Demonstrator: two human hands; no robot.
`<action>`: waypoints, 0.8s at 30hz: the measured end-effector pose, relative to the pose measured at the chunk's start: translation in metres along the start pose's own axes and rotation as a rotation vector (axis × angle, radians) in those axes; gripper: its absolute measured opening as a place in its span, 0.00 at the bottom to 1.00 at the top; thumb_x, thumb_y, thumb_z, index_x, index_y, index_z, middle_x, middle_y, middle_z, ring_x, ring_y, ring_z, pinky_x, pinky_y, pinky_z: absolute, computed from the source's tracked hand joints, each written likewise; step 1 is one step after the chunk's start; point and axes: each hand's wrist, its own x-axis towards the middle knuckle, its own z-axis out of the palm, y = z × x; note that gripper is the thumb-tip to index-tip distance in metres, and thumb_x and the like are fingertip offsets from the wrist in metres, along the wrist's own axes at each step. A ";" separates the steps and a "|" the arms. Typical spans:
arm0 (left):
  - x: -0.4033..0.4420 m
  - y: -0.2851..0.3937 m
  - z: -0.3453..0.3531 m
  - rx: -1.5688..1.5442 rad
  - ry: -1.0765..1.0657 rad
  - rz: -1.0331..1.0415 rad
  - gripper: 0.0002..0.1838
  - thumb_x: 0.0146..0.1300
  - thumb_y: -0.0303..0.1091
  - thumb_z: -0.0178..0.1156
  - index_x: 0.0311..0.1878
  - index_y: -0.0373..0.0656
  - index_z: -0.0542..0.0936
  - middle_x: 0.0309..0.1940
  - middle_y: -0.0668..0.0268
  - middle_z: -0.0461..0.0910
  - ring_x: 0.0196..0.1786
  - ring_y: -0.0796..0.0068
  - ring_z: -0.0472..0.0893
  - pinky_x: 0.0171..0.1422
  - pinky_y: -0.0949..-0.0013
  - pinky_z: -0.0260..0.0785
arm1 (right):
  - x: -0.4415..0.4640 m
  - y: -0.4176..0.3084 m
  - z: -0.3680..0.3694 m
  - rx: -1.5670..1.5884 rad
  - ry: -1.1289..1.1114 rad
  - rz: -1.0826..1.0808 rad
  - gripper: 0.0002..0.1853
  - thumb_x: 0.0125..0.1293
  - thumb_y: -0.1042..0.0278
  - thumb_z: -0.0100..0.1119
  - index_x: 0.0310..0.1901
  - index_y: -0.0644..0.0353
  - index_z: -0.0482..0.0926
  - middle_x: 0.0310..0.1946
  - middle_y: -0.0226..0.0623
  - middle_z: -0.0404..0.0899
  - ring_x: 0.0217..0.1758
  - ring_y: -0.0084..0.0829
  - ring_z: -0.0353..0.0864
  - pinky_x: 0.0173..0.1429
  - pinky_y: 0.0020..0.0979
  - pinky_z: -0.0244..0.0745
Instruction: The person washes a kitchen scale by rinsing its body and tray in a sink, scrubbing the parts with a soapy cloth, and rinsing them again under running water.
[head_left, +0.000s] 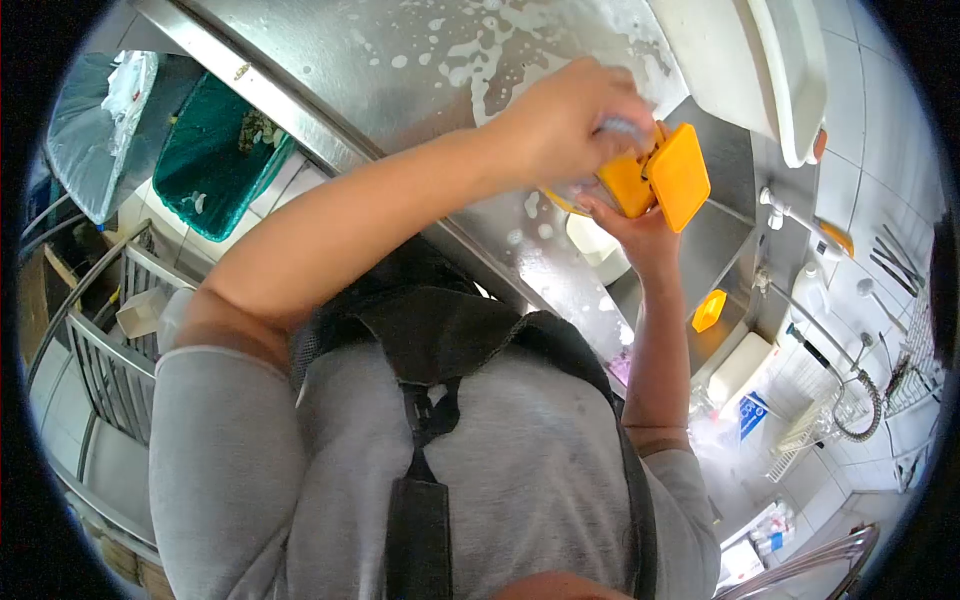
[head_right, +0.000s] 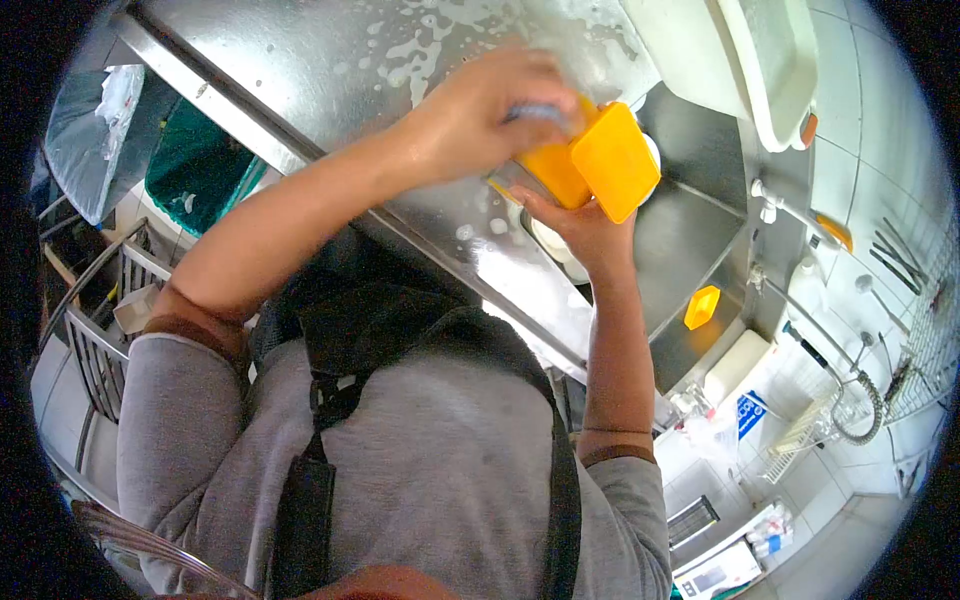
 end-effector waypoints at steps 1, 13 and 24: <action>-0.005 0.002 -0.002 0.054 -0.003 0.089 0.07 0.57 0.31 0.65 0.39 0.42 0.82 0.38 0.58 0.78 0.49 0.54 0.77 0.57 0.60 0.68 | 0.001 -0.002 0.000 -0.006 -0.002 0.000 0.39 0.52 0.75 0.78 0.63 0.63 0.65 0.55 0.38 0.77 0.57 0.31 0.80 0.61 0.34 0.78; -0.006 0.007 0.003 0.096 0.032 0.105 0.10 0.52 0.27 0.62 0.39 0.39 0.80 0.40 0.57 0.77 0.48 0.50 0.74 0.54 0.55 0.67 | 0.003 -0.006 0.005 0.018 0.109 0.027 0.40 0.44 0.62 0.84 0.59 0.62 0.73 0.54 0.35 0.78 0.55 0.30 0.80 0.60 0.34 0.76; -0.025 0.001 0.000 0.088 0.053 0.054 0.09 0.55 0.30 0.62 0.41 0.43 0.82 0.40 0.59 0.78 0.49 0.53 0.75 0.56 0.57 0.66 | 0.001 -0.009 0.010 0.120 0.164 0.004 0.40 0.43 0.60 0.84 0.58 0.62 0.73 0.52 0.35 0.79 0.54 0.30 0.80 0.58 0.33 0.77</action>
